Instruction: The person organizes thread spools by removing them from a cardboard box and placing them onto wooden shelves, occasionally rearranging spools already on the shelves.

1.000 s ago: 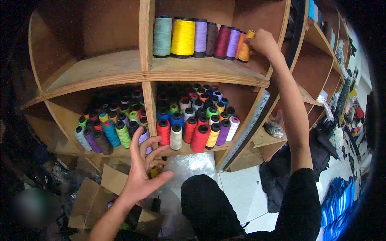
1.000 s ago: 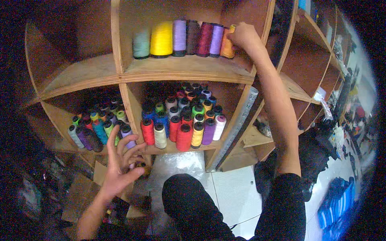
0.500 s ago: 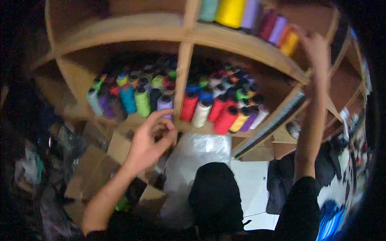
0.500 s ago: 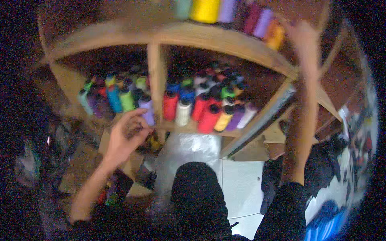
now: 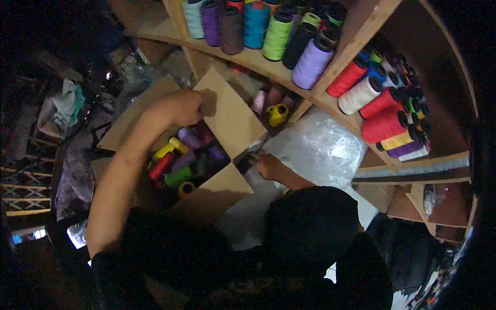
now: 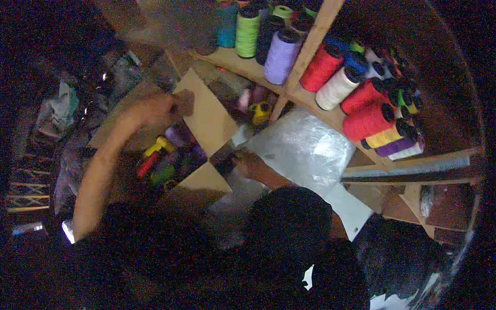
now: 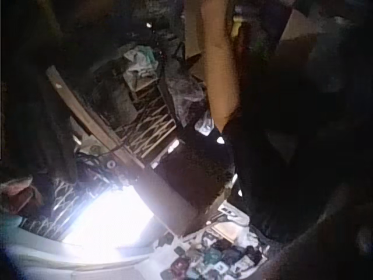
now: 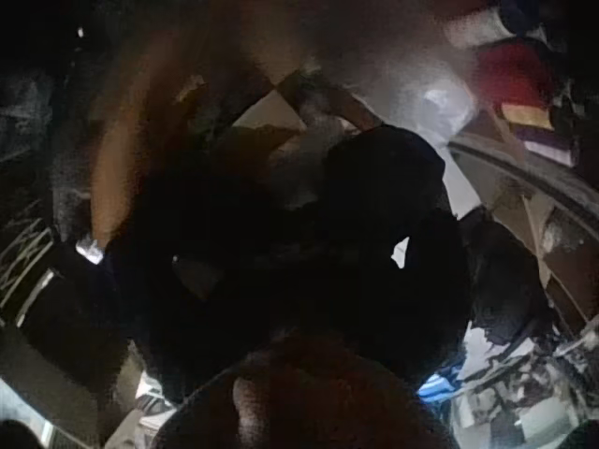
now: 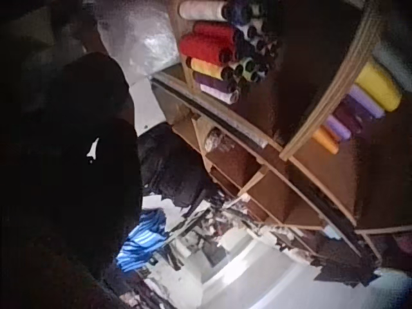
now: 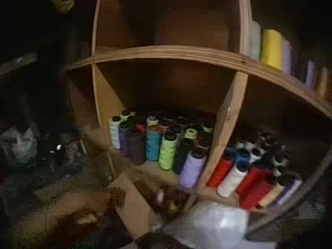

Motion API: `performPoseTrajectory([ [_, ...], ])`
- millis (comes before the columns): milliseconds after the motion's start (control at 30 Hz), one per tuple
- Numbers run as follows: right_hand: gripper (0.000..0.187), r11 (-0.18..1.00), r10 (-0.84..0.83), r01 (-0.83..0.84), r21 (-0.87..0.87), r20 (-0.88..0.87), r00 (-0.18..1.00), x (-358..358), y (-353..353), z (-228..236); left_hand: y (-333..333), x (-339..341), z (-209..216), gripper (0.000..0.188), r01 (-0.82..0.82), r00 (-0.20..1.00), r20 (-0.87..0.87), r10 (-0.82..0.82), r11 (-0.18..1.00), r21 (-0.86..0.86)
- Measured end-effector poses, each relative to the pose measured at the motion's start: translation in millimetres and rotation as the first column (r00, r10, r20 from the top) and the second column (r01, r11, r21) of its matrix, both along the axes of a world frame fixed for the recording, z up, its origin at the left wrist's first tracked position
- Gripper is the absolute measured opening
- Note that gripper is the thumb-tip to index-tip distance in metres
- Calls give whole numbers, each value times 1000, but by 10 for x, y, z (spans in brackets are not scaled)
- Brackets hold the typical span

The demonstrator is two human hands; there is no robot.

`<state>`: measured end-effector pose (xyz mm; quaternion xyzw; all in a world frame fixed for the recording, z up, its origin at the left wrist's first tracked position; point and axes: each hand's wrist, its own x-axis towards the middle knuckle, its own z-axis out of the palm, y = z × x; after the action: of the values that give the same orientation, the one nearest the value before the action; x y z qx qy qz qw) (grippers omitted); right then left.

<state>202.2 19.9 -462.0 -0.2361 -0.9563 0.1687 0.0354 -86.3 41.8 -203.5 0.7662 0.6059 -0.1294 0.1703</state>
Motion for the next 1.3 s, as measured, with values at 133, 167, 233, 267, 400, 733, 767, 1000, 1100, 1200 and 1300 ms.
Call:
performPoseTrajectory([
  [133, 39, 977, 43, -38, 211, -18, 999, 58, -49, -482, -185, -193, -100, 33, -61, 997, 40, 66, 993, -103],
  [167, 38, 986, 27, -32, 166, 33, 999, 35, -69, -478, -235, -239, -266, 33, -89, 993, 67, 100, 985, -151],
  [233, 37, 997, -54, 50, 50, 73, 996, 120, -112, -412, -299, -285, -504, 36, -104, 994, -9, 105, 964, -246],
  [267, 37, 992, -123, 126, -27, 68, 990, 238, -172, -354, -338, -250, -600, 38, -96, 992, -107, 67, 950, -297],
  [400, 40, 821, -294, 384, -422, 264, 919, 298, -357, 638, -850, -316, -1108, 43, -92, 968, -250, 18, 953, -287],
  [733, 53, 685, -727, 570, -454, -381, 571, 1809, -535, 3110, -122, 85, -1380, 52, 112, 984, -131, -121, 991, -72],
  [767, 53, 723, -689, 577, -380, -469, 553, 1928, -547, 3369, -39, 147, -1339, 53, 126, 985, -114, -132, 990, -59],
  [1000, 65, 864, -338, 323, -387, -920, -198, 2041, -863, 4550, -31, 208, -994, 61, 104, 994, -16, -104, 995, -12],
  [1100, 65, 794, -437, 439, -421, -897, -68, 2144, -826, 4557, -42, 236, -1041, 65, 93, 993, 69, -92, 995, -18],
  [1200, 69, 755, -461, 530, -385, -888, 12, 2138, -809, 4715, -150, 196, -994, 69, 84, 985, 154, -79, 996, -20],
  [1300, 56, 714, -359, 650, -261, -933, 21, 2195, -570, 5004, -287, 61, -899, 73, 38, 960, 279, -26, 998, -39],
])
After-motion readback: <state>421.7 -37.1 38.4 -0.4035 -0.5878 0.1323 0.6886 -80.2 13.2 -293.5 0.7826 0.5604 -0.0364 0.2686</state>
